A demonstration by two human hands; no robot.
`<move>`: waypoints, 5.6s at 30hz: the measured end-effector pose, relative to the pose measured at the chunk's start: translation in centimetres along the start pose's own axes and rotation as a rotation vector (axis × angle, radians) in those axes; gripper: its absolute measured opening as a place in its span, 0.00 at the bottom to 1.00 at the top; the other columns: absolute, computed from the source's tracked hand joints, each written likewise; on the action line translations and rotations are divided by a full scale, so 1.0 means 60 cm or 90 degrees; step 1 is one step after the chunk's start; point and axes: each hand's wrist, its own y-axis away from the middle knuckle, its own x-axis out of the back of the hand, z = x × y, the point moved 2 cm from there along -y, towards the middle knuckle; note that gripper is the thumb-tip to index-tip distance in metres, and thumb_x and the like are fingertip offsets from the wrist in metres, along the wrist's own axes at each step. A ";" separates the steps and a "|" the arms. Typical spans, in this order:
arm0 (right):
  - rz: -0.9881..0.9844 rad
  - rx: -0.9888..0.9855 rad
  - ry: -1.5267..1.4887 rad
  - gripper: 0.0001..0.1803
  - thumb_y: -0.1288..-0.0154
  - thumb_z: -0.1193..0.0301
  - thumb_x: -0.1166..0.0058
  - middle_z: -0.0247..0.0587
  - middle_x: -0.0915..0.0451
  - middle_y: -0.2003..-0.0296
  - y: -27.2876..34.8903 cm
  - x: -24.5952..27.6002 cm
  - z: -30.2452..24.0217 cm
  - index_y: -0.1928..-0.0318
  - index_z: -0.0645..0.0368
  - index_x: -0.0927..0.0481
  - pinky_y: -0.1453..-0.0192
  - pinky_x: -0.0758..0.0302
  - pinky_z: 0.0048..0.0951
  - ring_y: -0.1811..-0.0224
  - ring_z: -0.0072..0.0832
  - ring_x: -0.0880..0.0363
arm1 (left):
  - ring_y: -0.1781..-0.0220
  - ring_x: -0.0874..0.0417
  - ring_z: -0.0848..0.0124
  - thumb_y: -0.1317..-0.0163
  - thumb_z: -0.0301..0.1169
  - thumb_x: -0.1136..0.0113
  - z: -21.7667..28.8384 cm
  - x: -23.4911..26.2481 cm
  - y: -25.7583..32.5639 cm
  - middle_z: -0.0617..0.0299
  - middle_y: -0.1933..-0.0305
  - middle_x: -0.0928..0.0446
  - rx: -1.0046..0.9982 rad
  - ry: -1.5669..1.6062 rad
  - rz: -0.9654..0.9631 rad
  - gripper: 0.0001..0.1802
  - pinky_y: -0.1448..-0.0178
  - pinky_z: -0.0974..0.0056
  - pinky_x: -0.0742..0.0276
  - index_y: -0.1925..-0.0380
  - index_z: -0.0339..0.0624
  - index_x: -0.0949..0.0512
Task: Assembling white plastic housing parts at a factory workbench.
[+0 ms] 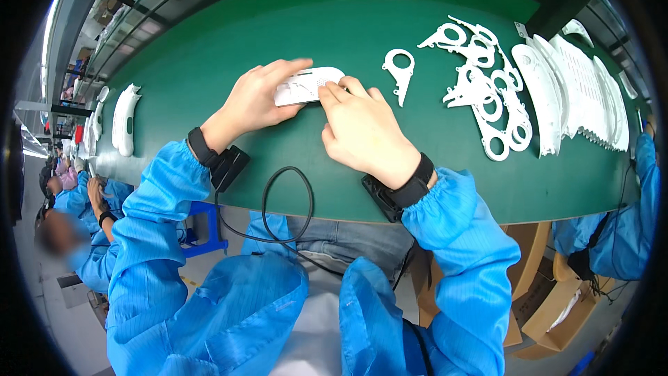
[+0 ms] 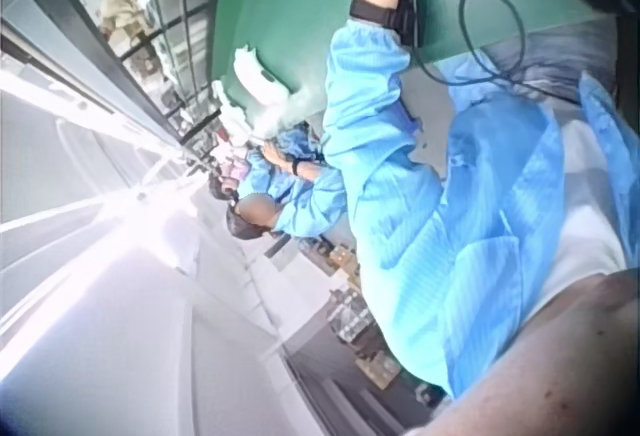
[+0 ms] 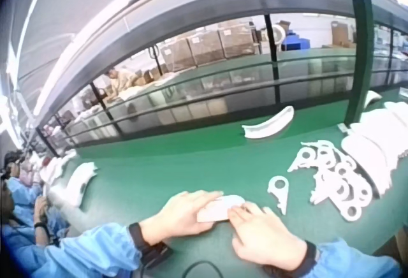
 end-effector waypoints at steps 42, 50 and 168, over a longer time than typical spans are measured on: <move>0.211 -0.153 -0.520 0.12 0.28 0.67 0.49 0.37 0.24 0.60 0.008 0.093 0.188 0.61 0.66 0.25 0.51 0.29 0.26 0.58 0.25 0.27 | 0.75 0.27 0.75 0.42 0.41 0.39 -0.134 0.053 -0.150 0.61 0.81 0.27 0.262 0.234 0.009 0.20 0.69 0.66 0.31 0.72 0.29 0.20; 0.039 -0.273 -0.539 0.14 0.27 0.62 0.48 0.23 0.32 0.76 -0.014 0.032 0.159 0.67 0.59 0.24 0.67 0.36 0.19 0.73 0.12 0.37 | 0.56 0.21 0.56 0.41 0.36 0.38 -0.043 0.040 0.036 0.53 0.60 0.20 0.159 -0.013 0.064 0.19 0.50 0.57 0.28 0.52 0.38 0.22; 0.069 -0.094 -0.216 0.18 0.42 0.77 0.44 0.51 0.16 0.63 -0.032 0.025 0.015 0.50 0.67 0.23 0.47 0.24 0.44 0.48 0.48 0.22 | 0.58 0.19 0.59 0.59 0.34 0.26 -0.033 0.001 -0.018 0.57 0.55 0.20 -0.052 0.021 0.010 0.27 0.56 0.59 0.23 0.54 0.44 0.17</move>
